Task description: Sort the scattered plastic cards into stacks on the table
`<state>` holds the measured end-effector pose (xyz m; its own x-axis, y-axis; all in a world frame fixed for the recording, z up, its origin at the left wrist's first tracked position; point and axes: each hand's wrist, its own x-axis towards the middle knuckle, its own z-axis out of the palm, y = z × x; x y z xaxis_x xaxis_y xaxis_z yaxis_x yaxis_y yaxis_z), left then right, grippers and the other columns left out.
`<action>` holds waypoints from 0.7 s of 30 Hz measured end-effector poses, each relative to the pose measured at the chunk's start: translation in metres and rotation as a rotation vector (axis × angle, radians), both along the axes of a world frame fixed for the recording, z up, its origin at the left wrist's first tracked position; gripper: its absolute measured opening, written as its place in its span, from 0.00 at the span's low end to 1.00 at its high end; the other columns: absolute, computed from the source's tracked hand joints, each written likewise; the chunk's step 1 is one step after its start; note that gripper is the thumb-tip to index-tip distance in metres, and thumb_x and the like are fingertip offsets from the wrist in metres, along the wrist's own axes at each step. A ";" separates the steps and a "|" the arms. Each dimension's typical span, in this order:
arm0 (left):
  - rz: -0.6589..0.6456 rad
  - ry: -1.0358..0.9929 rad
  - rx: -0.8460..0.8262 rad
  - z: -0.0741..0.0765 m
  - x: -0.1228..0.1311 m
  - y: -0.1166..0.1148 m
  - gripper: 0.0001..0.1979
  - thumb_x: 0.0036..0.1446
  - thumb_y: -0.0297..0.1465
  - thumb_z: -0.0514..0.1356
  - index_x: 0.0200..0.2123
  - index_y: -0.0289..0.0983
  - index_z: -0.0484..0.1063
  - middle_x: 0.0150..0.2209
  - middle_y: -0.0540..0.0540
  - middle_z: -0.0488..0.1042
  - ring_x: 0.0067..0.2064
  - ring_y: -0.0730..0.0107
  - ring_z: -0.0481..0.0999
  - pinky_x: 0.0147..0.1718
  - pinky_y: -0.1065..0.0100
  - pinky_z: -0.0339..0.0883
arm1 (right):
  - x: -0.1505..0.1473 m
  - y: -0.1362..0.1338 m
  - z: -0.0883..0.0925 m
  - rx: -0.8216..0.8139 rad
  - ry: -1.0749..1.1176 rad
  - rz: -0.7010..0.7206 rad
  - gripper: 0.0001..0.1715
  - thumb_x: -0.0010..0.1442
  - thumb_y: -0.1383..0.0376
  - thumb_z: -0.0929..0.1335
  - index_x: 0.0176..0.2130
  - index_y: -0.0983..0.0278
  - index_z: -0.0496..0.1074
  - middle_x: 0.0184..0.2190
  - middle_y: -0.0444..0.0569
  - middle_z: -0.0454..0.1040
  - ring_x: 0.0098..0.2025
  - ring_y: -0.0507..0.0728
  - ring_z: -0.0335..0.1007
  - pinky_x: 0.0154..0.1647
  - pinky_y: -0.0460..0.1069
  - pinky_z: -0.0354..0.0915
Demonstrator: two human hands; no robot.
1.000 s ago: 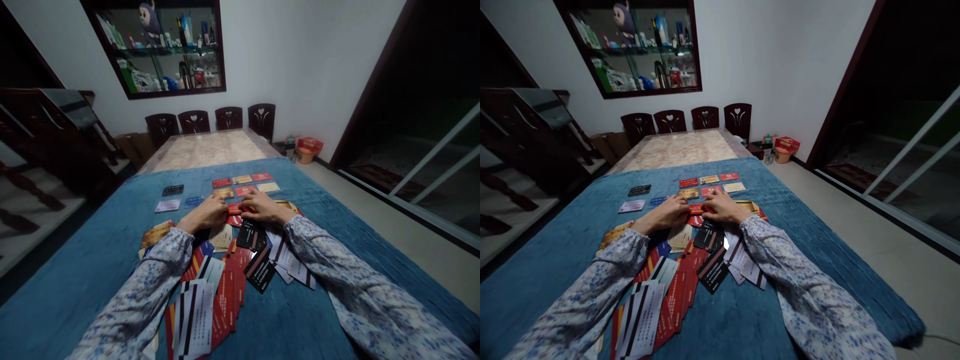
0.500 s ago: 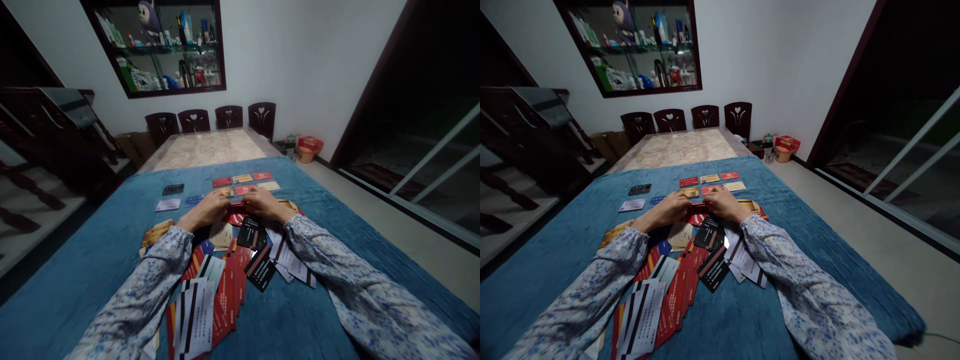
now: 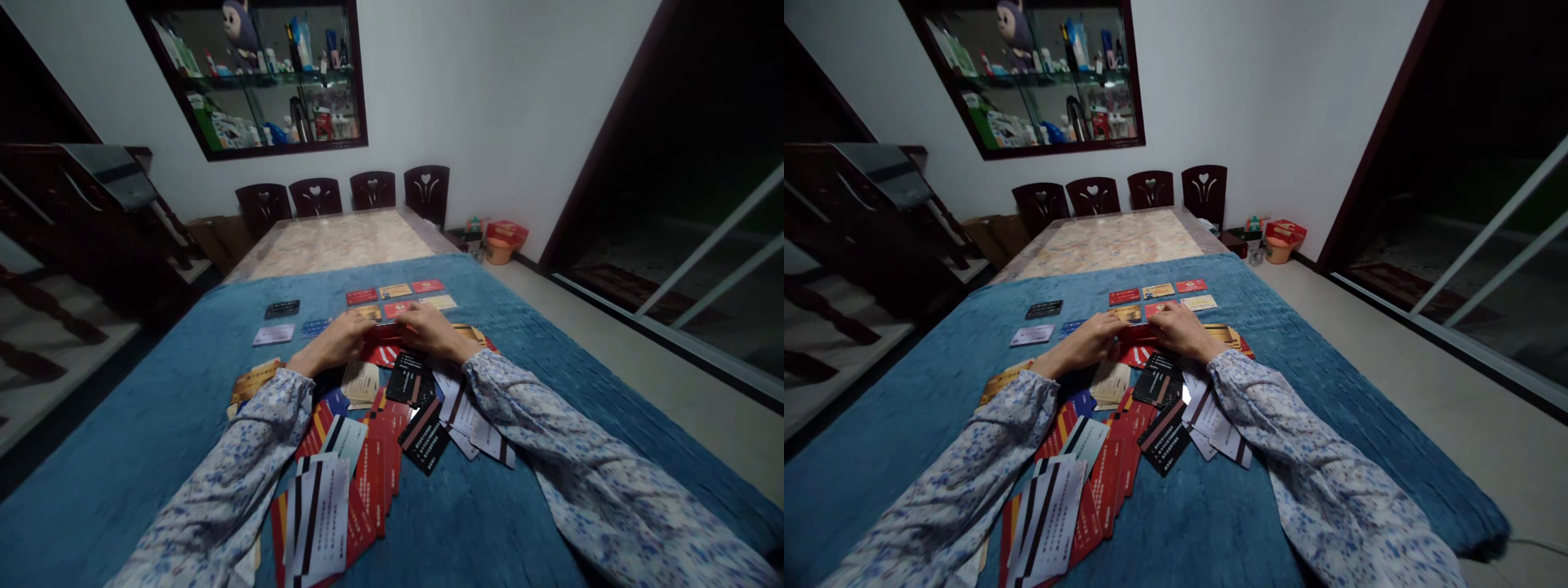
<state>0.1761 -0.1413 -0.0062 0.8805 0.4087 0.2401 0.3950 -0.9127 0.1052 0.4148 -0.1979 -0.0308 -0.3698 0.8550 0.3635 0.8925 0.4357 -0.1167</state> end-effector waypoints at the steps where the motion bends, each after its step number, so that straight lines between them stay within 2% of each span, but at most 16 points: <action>1: 0.003 -0.005 -0.005 0.000 0.000 0.000 0.21 0.54 0.18 0.56 0.48 0.37 0.77 0.43 0.41 0.81 0.45 0.59 0.78 0.49 0.57 0.71 | 0.000 0.000 0.000 -0.004 0.009 0.000 0.12 0.67 0.67 0.66 0.40 0.65 0.80 0.37 0.55 0.76 0.40 0.59 0.66 0.41 0.51 0.57; 8: 0.008 0.000 -0.017 -0.002 0.000 0.000 0.24 0.55 0.19 0.56 0.55 0.36 0.74 0.49 0.38 0.81 0.49 0.57 0.78 0.52 0.56 0.72 | 0.001 -0.001 -0.003 0.002 0.054 0.006 0.17 0.66 0.68 0.66 0.53 0.63 0.77 0.41 0.55 0.76 0.43 0.59 0.67 0.45 0.51 0.59; 13: 0.054 -0.061 -0.032 -0.008 -0.001 0.002 0.29 0.55 0.20 0.58 0.60 0.38 0.70 0.53 0.38 0.79 0.54 0.57 0.78 0.55 0.56 0.72 | -0.001 0.001 -0.007 0.038 0.066 -0.015 0.21 0.65 0.69 0.69 0.57 0.62 0.74 0.42 0.53 0.75 0.44 0.58 0.69 0.45 0.50 0.60; 21: 0.161 -0.080 -0.020 -0.014 0.003 -0.001 0.21 0.56 0.19 0.57 0.53 0.34 0.72 0.51 0.35 0.80 0.52 0.55 0.79 0.52 0.57 0.73 | -0.002 0.000 -0.008 0.036 0.031 -0.048 0.23 0.66 0.68 0.69 0.60 0.60 0.73 0.44 0.55 0.78 0.46 0.59 0.71 0.46 0.51 0.62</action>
